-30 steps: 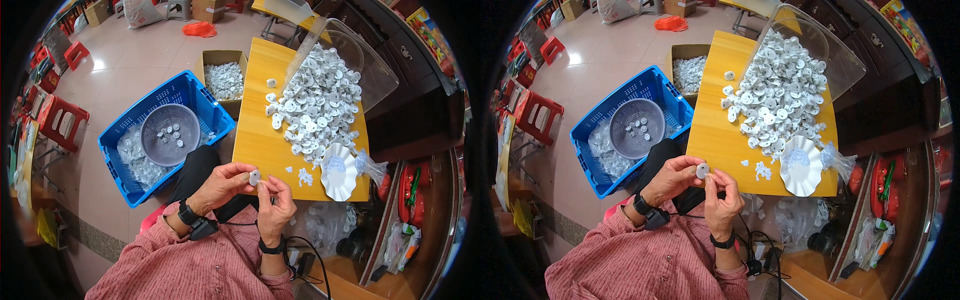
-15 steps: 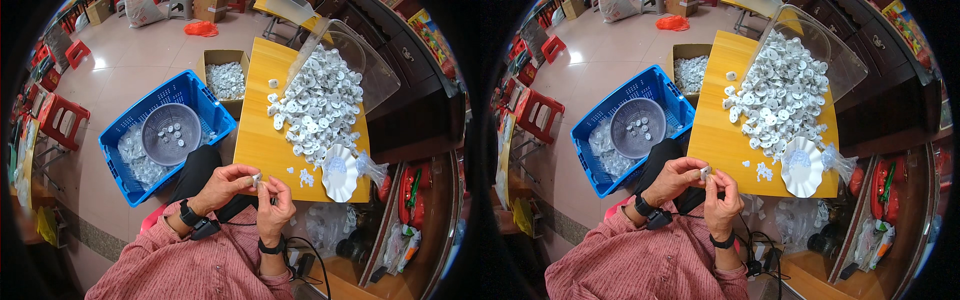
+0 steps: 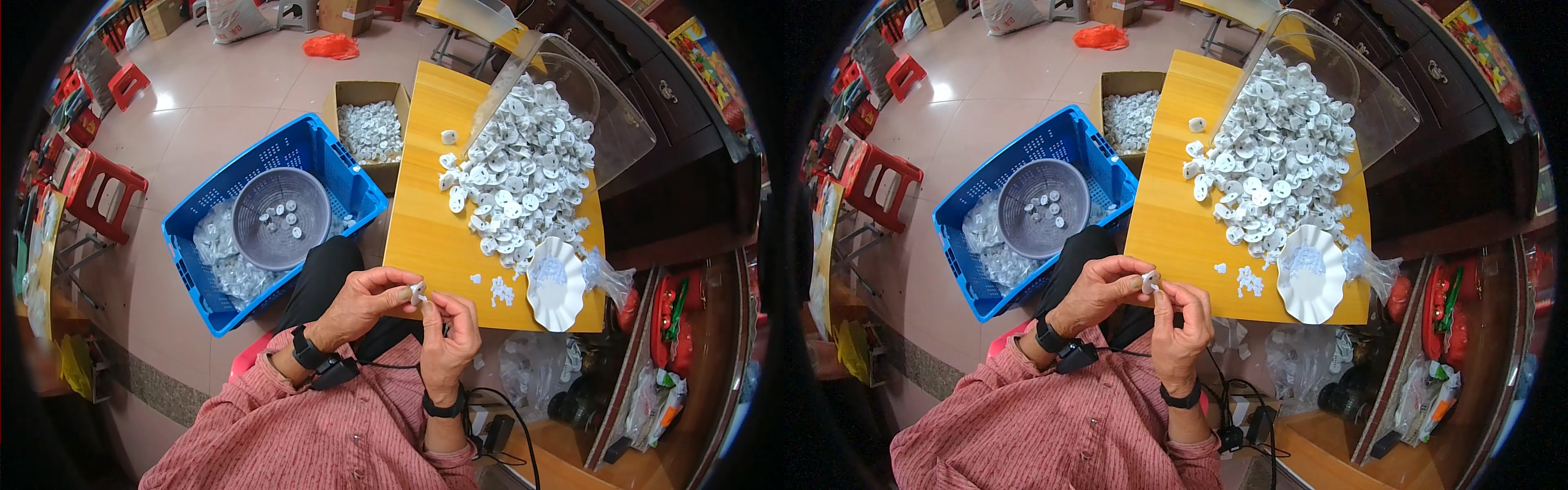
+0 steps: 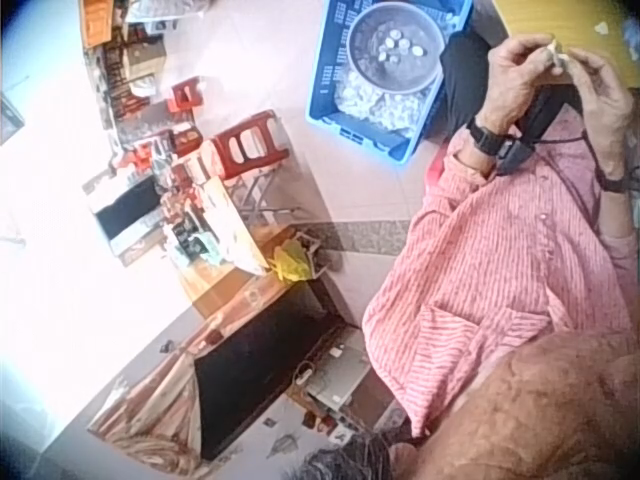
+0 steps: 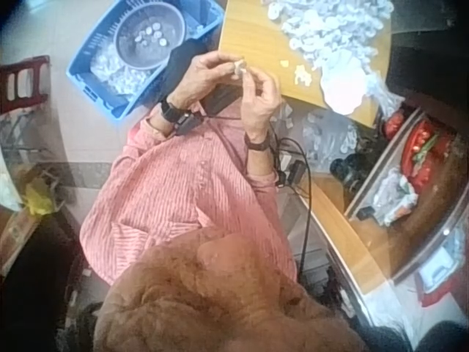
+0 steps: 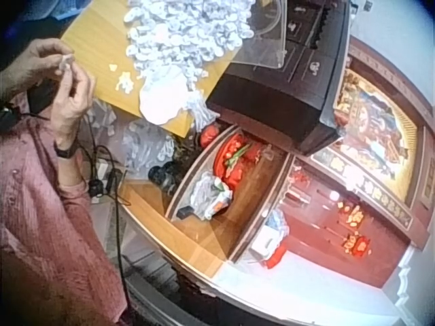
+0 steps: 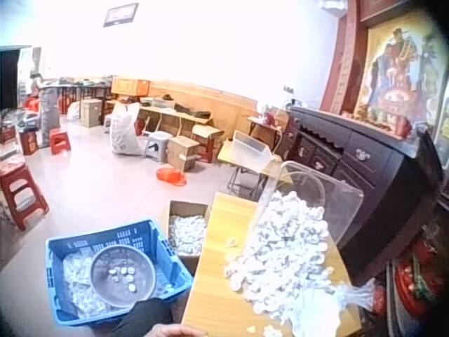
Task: Manually assembling small white plastic components by inserting pieces together.
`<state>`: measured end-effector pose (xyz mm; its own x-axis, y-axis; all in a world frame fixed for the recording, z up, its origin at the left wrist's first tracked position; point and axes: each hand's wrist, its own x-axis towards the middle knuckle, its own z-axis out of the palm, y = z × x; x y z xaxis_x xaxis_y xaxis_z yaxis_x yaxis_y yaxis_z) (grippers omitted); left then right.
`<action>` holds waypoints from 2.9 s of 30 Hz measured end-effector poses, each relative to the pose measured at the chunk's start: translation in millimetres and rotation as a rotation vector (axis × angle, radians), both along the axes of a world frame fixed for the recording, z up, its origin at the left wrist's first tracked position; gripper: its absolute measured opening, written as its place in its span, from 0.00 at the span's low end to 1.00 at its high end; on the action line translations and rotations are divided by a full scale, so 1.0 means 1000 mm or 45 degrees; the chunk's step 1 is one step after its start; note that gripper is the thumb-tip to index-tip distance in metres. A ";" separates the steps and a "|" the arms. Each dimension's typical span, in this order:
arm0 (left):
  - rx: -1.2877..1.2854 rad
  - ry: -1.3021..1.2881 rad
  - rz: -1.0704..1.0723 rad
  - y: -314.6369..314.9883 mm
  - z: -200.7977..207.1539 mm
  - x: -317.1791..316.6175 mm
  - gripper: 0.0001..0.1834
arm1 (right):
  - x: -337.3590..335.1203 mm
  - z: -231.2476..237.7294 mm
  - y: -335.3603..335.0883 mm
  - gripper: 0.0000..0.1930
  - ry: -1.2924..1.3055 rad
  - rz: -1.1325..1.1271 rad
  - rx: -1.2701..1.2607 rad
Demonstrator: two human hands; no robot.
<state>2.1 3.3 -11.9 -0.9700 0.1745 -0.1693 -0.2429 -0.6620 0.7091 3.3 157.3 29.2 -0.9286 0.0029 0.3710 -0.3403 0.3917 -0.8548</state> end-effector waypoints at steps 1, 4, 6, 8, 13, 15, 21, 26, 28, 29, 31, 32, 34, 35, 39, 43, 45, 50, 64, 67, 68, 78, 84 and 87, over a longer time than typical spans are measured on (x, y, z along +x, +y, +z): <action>0.001 0.000 -0.002 0.000 0.000 0.000 0.14 | 0.000 0.000 0.000 0.06 0.000 -0.002 0.001; 0.030 -0.002 0.004 0.000 0.000 0.000 0.15 | 0.001 0.001 -0.002 0.05 -0.045 0.007 -0.053; -0.023 0.011 0.001 0.000 0.000 0.000 0.14 | 0.000 0.001 -0.003 0.05 -0.095 0.005 -0.077; -0.079 0.035 -0.009 0.000 0.001 0.000 0.14 | 0.002 -0.001 -0.003 0.05 -0.141 -0.003 -0.118; -0.166 0.060 -0.031 -0.002 0.003 0.001 0.13 | 0.001 -0.001 -0.005 0.06 -0.146 -0.004 -0.138; -0.189 0.102 -0.025 -0.003 0.004 0.001 0.13 | 0.002 -0.003 -0.004 0.06 -0.181 0.029 -0.110; -0.151 0.015 -0.038 -0.005 0.006 -0.001 0.12 | 0.001 -0.007 -0.004 0.06 -0.365 0.098 -0.533; -0.151 0.020 0.054 -0.015 0.003 -0.005 0.12 | 0.003 -0.008 0.017 0.06 -0.395 -0.046 -0.444; -0.194 0.026 0.190 -0.026 0.005 -0.010 0.12 | 0.002 -0.013 0.031 0.06 -0.301 -0.158 -0.386; -0.208 0.019 0.242 -0.034 0.004 -0.013 0.12 | 0.001 -0.017 0.037 0.05 -0.250 -0.221 -0.342; -0.303 0.015 0.353 -0.056 -0.002 -0.021 0.11 | 0.001 -0.027 0.055 0.05 -0.199 -0.284 -0.174; -0.383 0.019 0.414 -0.068 -0.008 -0.025 0.11 | 0.002 -0.029 0.061 0.04 -0.154 -0.334 -0.012; -0.628 -0.043 0.514 -0.097 -0.031 -0.030 0.11 | 0.003 -0.020 0.063 0.03 -0.098 -0.324 0.195; -0.714 -0.069 0.551 -0.113 -0.047 -0.032 0.12 | 0.003 -0.017 0.063 0.03 -0.043 -0.304 0.394; -1.038 -0.284 0.675 -0.158 -0.108 -0.034 0.13 | 0.005 -0.019 0.058 0.07 0.108 -0.163 0.568; -1.913 -0.262 0.701 -0.171 -0.131 -0.035 0.18 | 0.004 -0.023 0.060 0.11 0.168 -0.070 0.750; -1.877 -0.182 0.723 -0.155 -0.116 -0.044 0.19 | 0.001 -0.022 0.061 0.11 0.166 -0.066 0.816; -1.657 0.382 0.825 -0.086 -0.028 -0.079 0.10 | -0.008 -0.013 0.054 0.09 0.204 -0.047 1.044; -1.840 0.914 0.426 -0.015 0.005 -0.182 0.13 | -0.012 -0.031 0.062 0.05 0.103 -0.250 0.598; -1.942 0.878 0.285 -0.017 0.002 -0.187 0.13 | -0.022 -0.029 0.060 0.09 0.158 -0.251 0.674; -1.994 0.852 0.231 -0.017 0.001 -0.188 0.13 | -0.027 -0.027 0.058 0.09 0.160 -0.252 0.674; -1.903 0.783 0.196 -0.011 0.008 -0.173 0.19 | -0.038 -0.031 0.059 0.10 0.216 -0.233 0.656; -1.921 0.740 0.223 -0.009 0.016 -0.170 0.16 | -0.026 -0.031 0.060 0.07 0.149 -0.246 0.612; -1.929 0.742 0.220 -0.010 0.014 -0.173 0.14 | -0.015 -0.028 0.059 0.06 0.129 -0.228 0.624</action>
<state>-171.1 -6.7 1.8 -0.9497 0.0878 0.3007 0.2744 0.6962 0.6633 -11.7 216.5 0.9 -0.8891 -0.0381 0.4561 -0.3025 0.7968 -0.5231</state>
